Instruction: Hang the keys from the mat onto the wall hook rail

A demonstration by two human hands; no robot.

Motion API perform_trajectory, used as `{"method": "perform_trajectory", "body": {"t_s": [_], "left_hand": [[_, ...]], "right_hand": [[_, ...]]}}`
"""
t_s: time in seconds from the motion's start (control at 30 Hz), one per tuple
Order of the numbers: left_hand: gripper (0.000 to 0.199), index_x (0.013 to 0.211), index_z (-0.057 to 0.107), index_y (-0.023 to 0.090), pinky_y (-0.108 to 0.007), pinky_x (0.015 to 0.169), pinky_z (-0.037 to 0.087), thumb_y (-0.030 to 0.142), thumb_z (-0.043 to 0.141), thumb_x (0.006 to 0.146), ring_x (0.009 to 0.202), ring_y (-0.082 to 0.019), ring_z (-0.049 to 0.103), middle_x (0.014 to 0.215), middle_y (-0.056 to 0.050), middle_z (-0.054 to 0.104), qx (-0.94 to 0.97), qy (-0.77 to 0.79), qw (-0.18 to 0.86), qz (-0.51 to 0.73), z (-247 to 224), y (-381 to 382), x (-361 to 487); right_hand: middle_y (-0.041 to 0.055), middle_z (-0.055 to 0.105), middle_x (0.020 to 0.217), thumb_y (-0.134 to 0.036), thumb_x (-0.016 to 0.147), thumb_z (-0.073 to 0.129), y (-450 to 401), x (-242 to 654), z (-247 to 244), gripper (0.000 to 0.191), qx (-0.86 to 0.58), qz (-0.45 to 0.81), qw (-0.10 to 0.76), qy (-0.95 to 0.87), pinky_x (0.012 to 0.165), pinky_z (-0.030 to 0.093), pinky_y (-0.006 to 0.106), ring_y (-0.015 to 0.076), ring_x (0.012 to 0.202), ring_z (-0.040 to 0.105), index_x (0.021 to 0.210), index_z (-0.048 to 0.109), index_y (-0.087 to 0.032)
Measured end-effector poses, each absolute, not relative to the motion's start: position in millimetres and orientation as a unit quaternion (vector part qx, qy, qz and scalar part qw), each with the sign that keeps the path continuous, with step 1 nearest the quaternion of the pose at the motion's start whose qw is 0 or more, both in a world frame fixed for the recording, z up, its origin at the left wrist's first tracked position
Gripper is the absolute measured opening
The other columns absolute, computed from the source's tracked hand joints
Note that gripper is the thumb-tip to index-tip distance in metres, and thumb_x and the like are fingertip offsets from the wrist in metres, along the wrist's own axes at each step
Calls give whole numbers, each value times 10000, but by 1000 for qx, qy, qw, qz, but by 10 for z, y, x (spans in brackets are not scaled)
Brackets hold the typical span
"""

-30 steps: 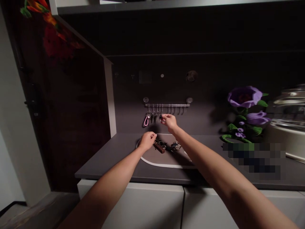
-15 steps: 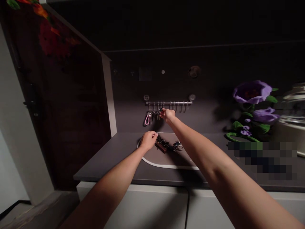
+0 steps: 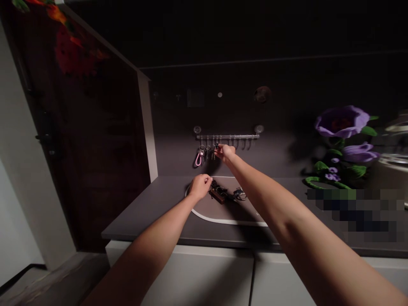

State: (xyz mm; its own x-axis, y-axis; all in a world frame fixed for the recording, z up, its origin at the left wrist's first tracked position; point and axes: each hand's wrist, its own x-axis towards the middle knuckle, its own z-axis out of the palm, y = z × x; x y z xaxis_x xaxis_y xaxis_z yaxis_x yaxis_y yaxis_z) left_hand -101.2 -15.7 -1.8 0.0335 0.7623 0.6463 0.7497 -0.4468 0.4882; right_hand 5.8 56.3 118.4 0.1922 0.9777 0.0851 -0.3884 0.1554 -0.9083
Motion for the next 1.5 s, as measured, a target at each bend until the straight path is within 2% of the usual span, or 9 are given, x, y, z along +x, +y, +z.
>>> {"method": "perform_trajectory", "body": {"t_s": [0.2,0.4,0.7,1.1,1.33,1.5], "left_hand": [[254,707,655,152,-214,567,331,280,448,781,590,-103,503,668,-30,635,716,530,7,455,-5,-172,-1024],[244,716,655,150,-222,600,353,260,447,785,620,-115,524,689,-39,643,705,542,5,457,0,-161,-1039],[210,741,638,137,-230,633,387,236,458,788,642,-119,541,710,-49,644,687,551,25,473,-14,-125,-1070],[162,771,632,146,-243,698,422,197,478,768,711,-124,546,771,-47,628,699,537,34,471,-51,-81,-1105],[161,803,633,146,-239,717,427,155,479,756,718,-116,531,816,-48,594,710,535,30,457,-54,-112,-1106],[188,878,632,138,-239,735,436,121,498,748,742,-115,535,857,-58,576,711,545,39,443,-67,-113,-1090]], "right_hand": [[-13,492,472,-81,754,498,579,58,1105,129,-403,522,649,-380,442,486,199,77,450,506,636,490,-132],[-30,469,458,-82,764,483,613,87,1032,130,-402,516,646,-394,494,498,215,76,460,512,646,489,-137],[-37,478,454,-40,721,475,651,97,1009,157,-417,491,640,-418,486,437,193,53,418,458,598,491,-135],[-18,508,501,8,674,467,396,252,966,146,-426,493,622,-434,530,469,207,67,470,512,641,495,-131],[-7,557,576,-29,701,488,171,333,830,112,-416,514,581,-475,554,473,227,67,488,526,686,515,-136],[10,589,648,-62,719,501,-21,401,637,77,-411,511,546,-521,540,440,199,66,530,531,711,533,-131]]}}
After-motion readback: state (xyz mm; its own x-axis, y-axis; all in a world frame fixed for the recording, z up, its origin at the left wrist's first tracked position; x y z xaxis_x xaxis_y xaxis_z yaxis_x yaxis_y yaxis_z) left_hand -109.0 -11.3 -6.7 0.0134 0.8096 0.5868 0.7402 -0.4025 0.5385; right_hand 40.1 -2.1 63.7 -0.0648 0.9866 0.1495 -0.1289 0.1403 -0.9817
